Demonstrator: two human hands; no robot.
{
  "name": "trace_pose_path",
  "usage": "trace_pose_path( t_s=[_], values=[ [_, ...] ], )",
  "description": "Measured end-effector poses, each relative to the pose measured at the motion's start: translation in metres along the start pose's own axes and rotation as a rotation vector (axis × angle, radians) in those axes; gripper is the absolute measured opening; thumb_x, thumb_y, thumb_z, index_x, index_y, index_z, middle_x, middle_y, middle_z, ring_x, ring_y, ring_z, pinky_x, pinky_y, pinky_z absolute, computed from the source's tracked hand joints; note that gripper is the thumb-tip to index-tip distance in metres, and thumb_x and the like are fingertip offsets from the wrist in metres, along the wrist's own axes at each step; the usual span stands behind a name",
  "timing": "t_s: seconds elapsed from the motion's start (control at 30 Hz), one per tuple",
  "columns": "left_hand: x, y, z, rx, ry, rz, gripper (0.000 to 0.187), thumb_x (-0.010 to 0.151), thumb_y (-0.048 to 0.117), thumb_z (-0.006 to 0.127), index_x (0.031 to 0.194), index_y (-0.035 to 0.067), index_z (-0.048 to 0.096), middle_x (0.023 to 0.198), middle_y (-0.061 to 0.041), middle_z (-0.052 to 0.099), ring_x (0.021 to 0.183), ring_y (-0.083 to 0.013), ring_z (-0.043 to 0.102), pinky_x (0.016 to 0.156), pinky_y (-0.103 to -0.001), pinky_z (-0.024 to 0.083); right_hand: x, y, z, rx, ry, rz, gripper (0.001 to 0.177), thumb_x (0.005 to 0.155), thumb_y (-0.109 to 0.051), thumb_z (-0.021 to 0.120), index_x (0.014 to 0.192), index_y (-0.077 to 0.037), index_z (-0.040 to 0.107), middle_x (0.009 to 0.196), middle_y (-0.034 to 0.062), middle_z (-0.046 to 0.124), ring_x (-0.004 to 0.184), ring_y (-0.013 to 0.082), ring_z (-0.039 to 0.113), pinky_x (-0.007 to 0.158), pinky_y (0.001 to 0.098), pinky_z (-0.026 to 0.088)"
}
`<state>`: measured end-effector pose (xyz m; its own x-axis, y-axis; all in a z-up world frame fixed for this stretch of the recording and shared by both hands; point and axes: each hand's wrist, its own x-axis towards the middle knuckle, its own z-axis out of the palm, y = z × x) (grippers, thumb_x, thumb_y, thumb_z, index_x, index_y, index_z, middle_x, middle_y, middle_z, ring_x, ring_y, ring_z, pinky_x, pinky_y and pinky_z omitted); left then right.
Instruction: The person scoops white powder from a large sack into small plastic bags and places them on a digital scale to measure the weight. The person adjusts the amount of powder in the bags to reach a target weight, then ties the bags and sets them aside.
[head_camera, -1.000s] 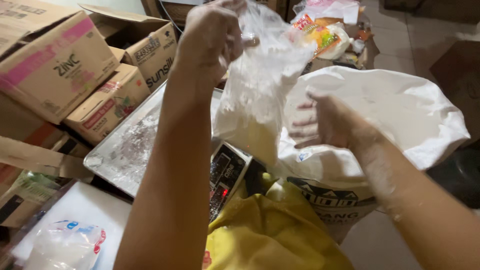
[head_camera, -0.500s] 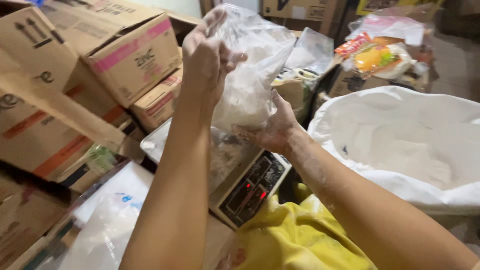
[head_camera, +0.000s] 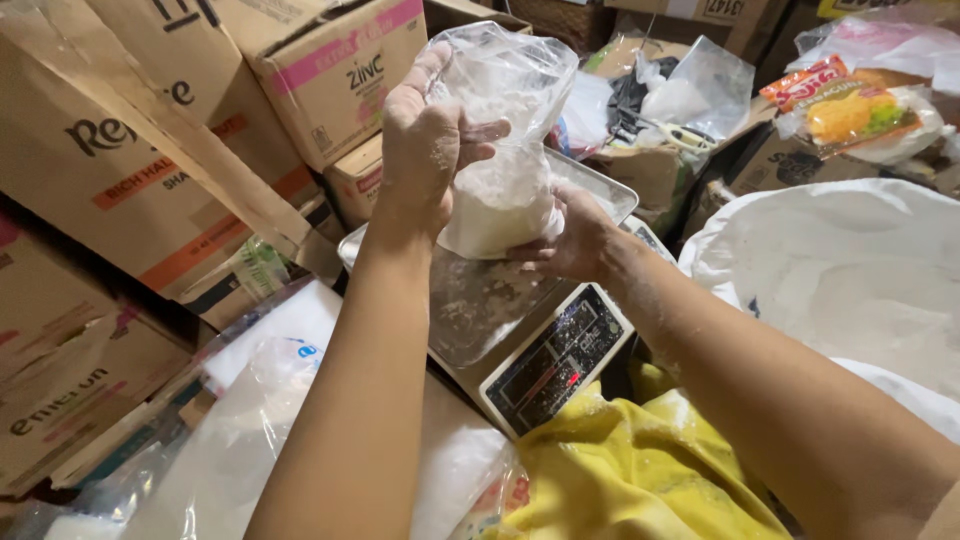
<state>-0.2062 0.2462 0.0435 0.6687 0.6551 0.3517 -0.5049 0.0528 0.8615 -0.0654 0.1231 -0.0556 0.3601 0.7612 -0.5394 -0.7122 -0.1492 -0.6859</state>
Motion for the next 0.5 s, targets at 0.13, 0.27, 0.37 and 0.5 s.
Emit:
trace_pose_path(
  t_s=[0.13,0.27,0.37,0.5],
  values=[
    [-0.005,-0.009,0.002,0.011,0.000,-0.012,0.078,0.074,-0.003,0.040,0.152,-0.009,0.036,0.099,-0.025,0.073,0.067,-0.0223,0.078,0.050,-0.025,0.061,0.008,0.001,-0.016,-0.114,-0.090,-0.032,0.071,0.097,-0.056,0.034,0.155,-0.014,0.039,0.151,0.0291,0.048,0.127,0.0530,0.056,0.108,0.0561,0.047],
    [-0.002,-0.011,0.000,0.014,-0.008,0.021,0.077,0.080,0.000,0.039,0.157,-0.006,0.031,0.090,-0.028,0.067,0.069,-0.0233,0.078,0.055,-0.025,0.064,0.010,0.003,-0.019,-0.141,-0.002,0.015,0.075,0.098,-0.060,0.031,0.158,-0.013,0.031,0.148,0.0333,0.047,0.129,0.0488,0.054,0.110,0.0570,0.044],
    [-0.003,-0.012,0.004,0.064,0.017,0.007,0.078,0.078,0.002,0.042,0.155,-0.004,0.032,0.111,-0.025,0.072,0.069,-0.0205,0.079,0.053,-0.024,0.064,0.008,0.003,-0.020,-0.195,0.090,0.032,0.077,0.100,-0.062,0.025,0.158,-0.012,0.026,0.148,0.0350,0.049,0.133,0.0448,0.054,0.112,0.0577,0.041],
    [-0.014,-0.016,0.012,0.137,0.082,0.108,0.069,0.092,0.014,0.046,0.158,0.003,0.028,0.142,-0.020,0.055,0.067,-0.0178,0.074,0.049,-0.025,0.060,0.007,0.005,-0.026,-0.198,0.208,0.003,0.073,0.105,-0.053,0.025,0.159,-0.007,0.014,0.150,0.0352,0.040,0.137,0.0496,0.046,0.116,0.0609,0.038]
  ],
)
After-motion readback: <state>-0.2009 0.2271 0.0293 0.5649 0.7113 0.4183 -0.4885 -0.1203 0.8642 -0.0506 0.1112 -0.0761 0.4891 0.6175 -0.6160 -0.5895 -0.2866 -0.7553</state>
